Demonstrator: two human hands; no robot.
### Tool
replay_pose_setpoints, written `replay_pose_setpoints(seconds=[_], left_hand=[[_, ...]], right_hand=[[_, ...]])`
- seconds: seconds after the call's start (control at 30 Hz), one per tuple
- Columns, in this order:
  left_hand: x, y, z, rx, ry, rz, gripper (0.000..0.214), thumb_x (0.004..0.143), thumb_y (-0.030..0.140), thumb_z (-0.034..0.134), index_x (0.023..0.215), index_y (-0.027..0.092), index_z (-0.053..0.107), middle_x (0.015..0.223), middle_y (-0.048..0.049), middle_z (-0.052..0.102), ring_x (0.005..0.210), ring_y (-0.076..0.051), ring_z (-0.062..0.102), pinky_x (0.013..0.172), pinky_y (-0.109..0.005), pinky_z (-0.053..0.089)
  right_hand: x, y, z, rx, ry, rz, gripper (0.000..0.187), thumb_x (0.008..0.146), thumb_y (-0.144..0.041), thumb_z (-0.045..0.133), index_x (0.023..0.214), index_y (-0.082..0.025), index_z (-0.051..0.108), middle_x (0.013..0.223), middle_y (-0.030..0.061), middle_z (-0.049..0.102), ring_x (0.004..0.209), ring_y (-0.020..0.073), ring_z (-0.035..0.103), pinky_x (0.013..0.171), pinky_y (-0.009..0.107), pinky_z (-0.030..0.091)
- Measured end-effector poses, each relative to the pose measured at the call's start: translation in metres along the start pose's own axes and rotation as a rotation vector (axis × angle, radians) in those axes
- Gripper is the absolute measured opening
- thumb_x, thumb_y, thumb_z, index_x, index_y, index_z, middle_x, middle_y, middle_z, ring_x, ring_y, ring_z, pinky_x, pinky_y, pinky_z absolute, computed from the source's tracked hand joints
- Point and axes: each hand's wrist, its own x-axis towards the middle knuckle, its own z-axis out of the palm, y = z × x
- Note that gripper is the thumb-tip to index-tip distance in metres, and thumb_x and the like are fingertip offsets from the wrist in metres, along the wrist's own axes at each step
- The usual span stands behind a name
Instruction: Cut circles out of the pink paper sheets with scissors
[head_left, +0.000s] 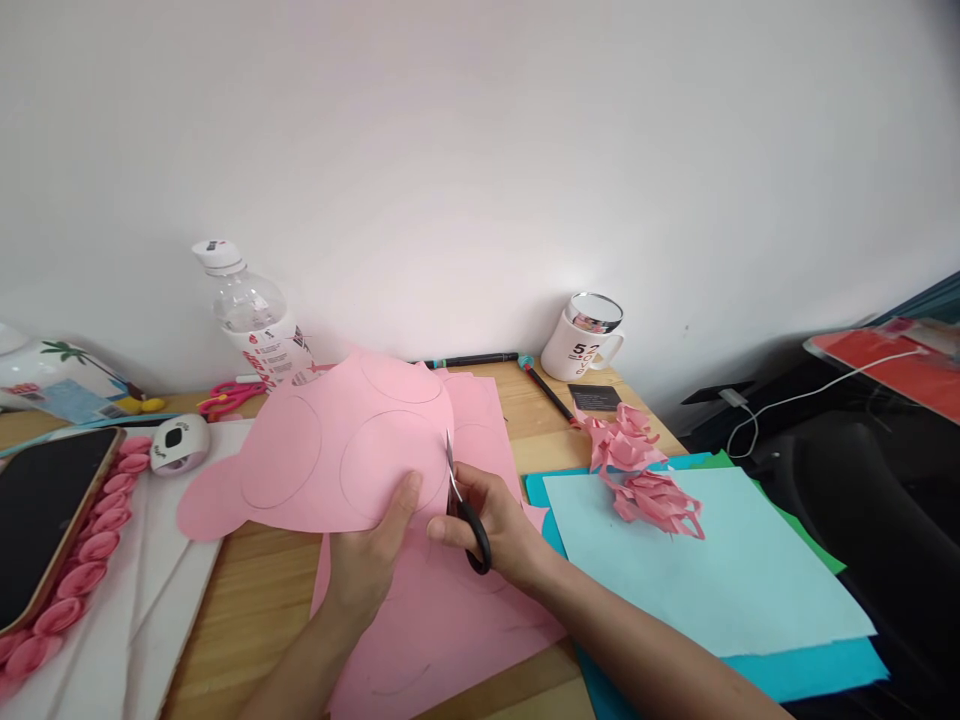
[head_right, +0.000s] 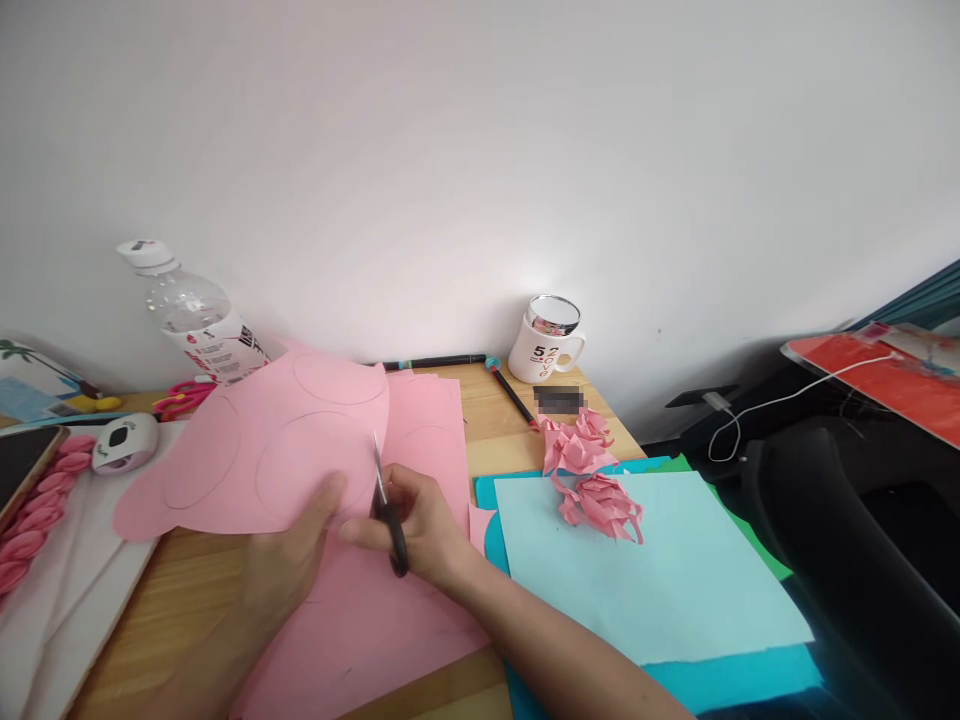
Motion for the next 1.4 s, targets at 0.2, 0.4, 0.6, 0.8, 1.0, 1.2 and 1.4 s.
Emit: replay_pose_setpoints(seconds=[0.2, 0.4, 0.6, 0.8, 1.0, 1.2, 1.4], left_hand=[[0.0004, 0.0031, 0.0015, 0.019, 0.000, -0.018, 0.051, 0.057, 0.039, 0.081, 0.100, 0.017, 0.067, 0.111, -0.0116, 0.067, 0.120, -0.032, 0.053, 0.111, -0.045, 0.032], [0.0003, 0.0040, 0.0009, -0.020, -0.013, -0.019, 0.049, 0.056, 0.042, 0.080, 0.098, 0.018, 0.068, 0.107, -0.0099, 0.069, 0.121, -0.031, 0.052, 0.112, -0.044, 0.032], [0.0007, 0.0055, 0.0002, -0.023, -0.021, -0.037, 0.049, 0.052, 0.041, 0.083, 0.094, 0.020, 0.069, 0.107, -0.0084, 0.069, 0.126, -0.032, 0.047, 0.116, -0.043, 0.022], [0.0027, 0.0070, -0.0010, -0.050, -0.040, -0.005, 0.050, 0.051, 0.031, 0.084, 0.097, 0.021, 0.067, 0.105, -0.0078, 0.068, 0.128, -0.031, 0.045, 0.115, -0.042, 0.024], [0.0043, 0.0057, -0.0013, -0.043, -0.029, -0.018, 0.047, 0.050, 0.039, 0.083, 0.090, 0.020, 0.067, 0.103, -0.0084, 0.069, 0.121, -0.031, 0.052, 0.113, -0.043, 0.028], [0.0059, -0.0016, -0.0026, -0.062, -0.049, -0.034, 0.049, 0.057, 0.038, 0.080, 0.099, 0.017, 0.066, 0.103, -0.0093, 0.070, 0.117, -0.030, 0.054, 0.110, -0.044, 0.034], [0.0072, 0.0036, -0.0015, -0.018, -0.016, -0.009, 0.042, 0.050, 0.038, 0.084, 0.085, 0.021, 0.068, 0.095, -0.0065, 0.070, 0.120, -0.032, 0.052, 0.113, -0.043, 0.028]], right_hand=[[-0.0005, 0.0030, -0.0007, -0.046, 0.024, -0.038, 0.049, 0.056, -0.049, 0.082, 0.063, -0.019, 0.044, 0.059, -0.0053, 0.041, 0.056, 0.0088, 0.034, 0.050, 0.022, 0.027], [-0.0017, 0.0059, -0.0023, -0.014, 0.021, -0.044, 0.049, 0.057, -0.047, 0.083, 0.062, -0.018, 0.044, 0.056, -0.0072, 0.035, 0.052, 0.0070, 0.028, 0.048, 0.021, 0.023], [-0.0022, 0.0069, -0.0017, 0.005, 0.035, -0.036, 0.049, 0.055, -0.046, 0.084, 0.062, -0.018, 0.045, 0.055, -0.0076, 0.034, 0.052, 0.0070, 0.029, 0.048, 0.021, 0.024], [-0.0019, 0.0080, -0.0017, -0.016, 0.047, -0.010, 0.051, 0.053, -0.051, 0.084, 0.062, -0.018, 0.045, 0.055, -0.0070, 0.039, 0.052, 0.0074, 0.031, 0.047, 0.022, 0.024], [-0.0021, 0.0064, -0.0013, -0.033, 0.057, -0.007, 0.051, 0.052, -0.051, 0.084, 0.061, -0.018, 0.045, 0.053, -0.0077, 0.036, 0.050, 0.0069, 0.028, 0.046, 0.022, 0.022], [-0.0022, 0.0073, -0.0017, -0.030, 0.064, 0.018, 0.050, 0.051, -0.049, 0.085, 0.059, -0.018, 0.046, 0.051, -0.0073, 0.038, 0.050, 0.0070, 0.029, 0.046, 0.022, 0.021], [-0.0025, 0.0065, -0.0021, -0.070, 0.075, 0.035, 0.049, 0.053, -0.051, 0.083, 0.059, -0.018, 0.048, 0.048, -0.0071, 0.039, 0.046, 0.0071, 0.031, 0.044, 0.022, 0.023]])
